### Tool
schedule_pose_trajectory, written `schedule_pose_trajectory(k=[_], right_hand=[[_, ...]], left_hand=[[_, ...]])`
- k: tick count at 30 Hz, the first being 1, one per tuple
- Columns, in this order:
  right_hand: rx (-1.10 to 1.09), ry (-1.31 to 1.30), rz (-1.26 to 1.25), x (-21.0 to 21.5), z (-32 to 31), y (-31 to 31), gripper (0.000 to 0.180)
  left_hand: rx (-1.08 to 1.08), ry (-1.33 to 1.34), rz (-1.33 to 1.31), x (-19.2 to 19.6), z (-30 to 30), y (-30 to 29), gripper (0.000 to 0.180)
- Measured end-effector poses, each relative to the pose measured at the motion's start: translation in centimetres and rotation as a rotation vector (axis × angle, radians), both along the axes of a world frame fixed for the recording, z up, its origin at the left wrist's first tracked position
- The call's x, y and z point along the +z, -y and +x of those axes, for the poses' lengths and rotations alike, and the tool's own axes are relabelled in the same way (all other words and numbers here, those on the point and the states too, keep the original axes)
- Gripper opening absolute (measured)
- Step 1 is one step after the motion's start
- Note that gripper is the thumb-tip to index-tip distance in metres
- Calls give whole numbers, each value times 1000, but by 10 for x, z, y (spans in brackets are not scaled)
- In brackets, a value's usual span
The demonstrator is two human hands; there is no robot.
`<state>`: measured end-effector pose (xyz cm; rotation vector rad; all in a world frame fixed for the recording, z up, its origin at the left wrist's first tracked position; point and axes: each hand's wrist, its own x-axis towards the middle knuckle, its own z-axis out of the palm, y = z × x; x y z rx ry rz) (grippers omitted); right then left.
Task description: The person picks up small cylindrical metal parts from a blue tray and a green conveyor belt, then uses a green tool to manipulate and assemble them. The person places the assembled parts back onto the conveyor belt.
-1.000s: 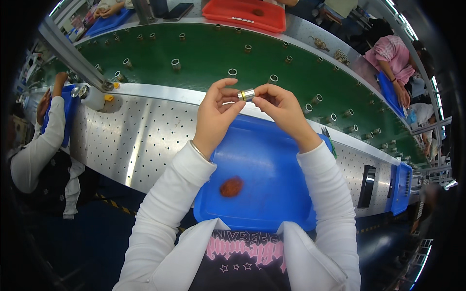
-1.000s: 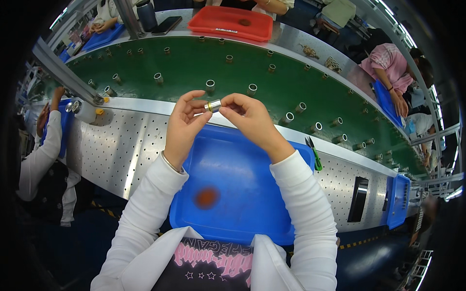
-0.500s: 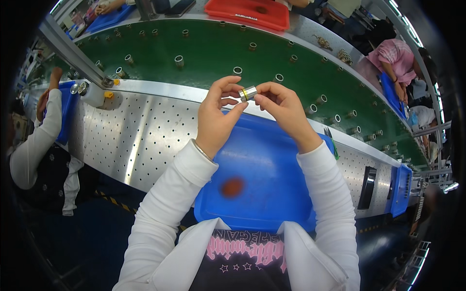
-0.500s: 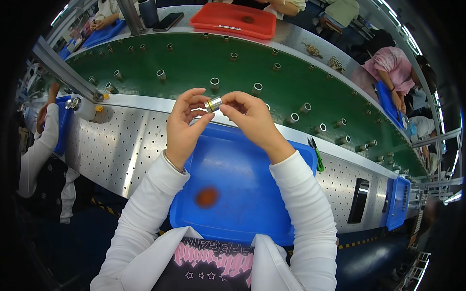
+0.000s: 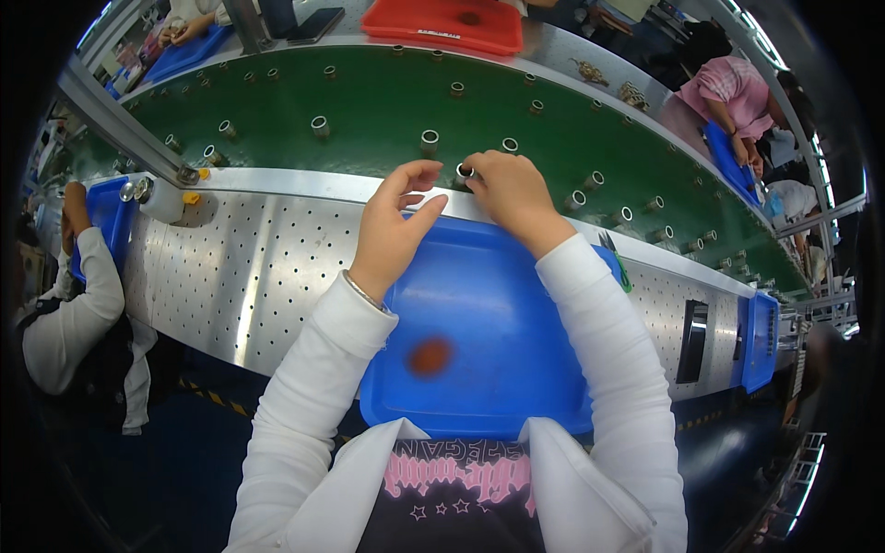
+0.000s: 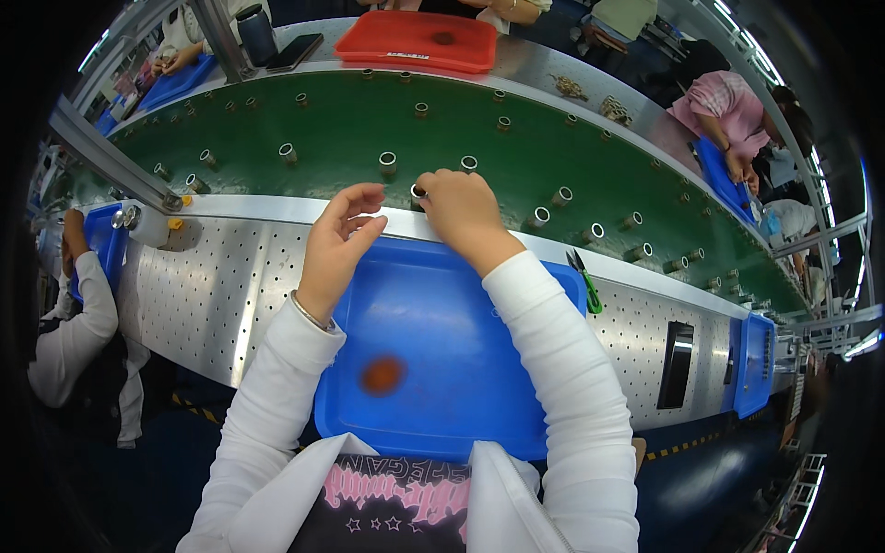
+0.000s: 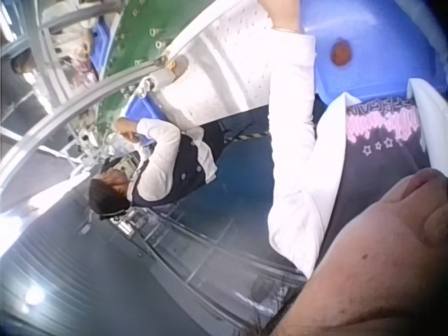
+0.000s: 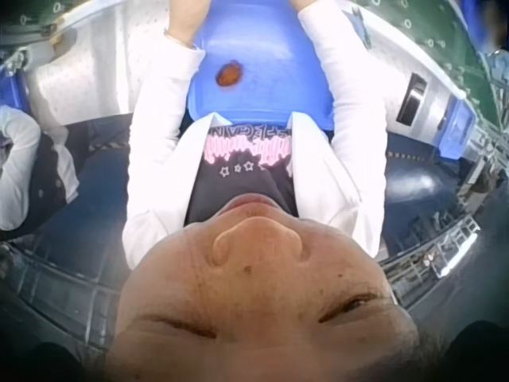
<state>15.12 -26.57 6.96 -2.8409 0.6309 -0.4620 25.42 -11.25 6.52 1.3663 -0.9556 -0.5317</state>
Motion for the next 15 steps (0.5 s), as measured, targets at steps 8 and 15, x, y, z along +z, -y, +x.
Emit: schedule_pose_trajectory(k=[8, 15], right_hand=[[-224, 200, 134, 28, -131, 19, 17], [-476, 204, 116, -17, -215, 3, 20]], left_hand=[[-159, 212, 183, 0, -6, -2, 25], [-195, 534, 260, -1, -4, -5, 26]])
